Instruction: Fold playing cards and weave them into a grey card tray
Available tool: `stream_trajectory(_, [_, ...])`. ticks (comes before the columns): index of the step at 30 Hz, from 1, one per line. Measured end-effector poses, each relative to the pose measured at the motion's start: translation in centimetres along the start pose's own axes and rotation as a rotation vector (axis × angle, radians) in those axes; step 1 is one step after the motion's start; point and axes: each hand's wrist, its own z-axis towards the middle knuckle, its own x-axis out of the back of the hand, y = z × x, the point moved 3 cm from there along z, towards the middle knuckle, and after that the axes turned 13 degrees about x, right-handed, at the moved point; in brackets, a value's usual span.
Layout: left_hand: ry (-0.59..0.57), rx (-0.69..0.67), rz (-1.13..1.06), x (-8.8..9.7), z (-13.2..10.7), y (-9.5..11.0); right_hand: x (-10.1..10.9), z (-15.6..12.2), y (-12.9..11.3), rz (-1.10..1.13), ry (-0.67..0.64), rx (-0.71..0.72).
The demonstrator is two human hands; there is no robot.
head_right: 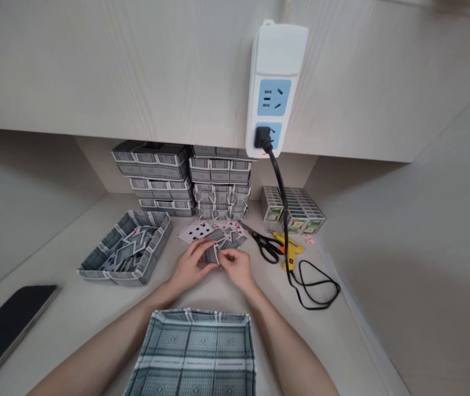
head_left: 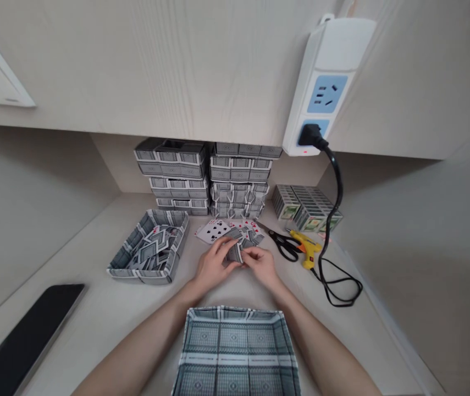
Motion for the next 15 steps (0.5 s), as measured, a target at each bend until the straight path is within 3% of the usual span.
stream_trajectory(8, [0.007, -0.034, 0.032, 0.0, 0.0, 0.3, -0.1, -0.5, 0.2, -0.14, -0.002, 0.056])
stream_trajectory(15, [0.002, -0.019, 0.022, -0.3, -0.1, -0.2, -0.6, -1.1, -0.2, -0.347, -0.106, 0.171])
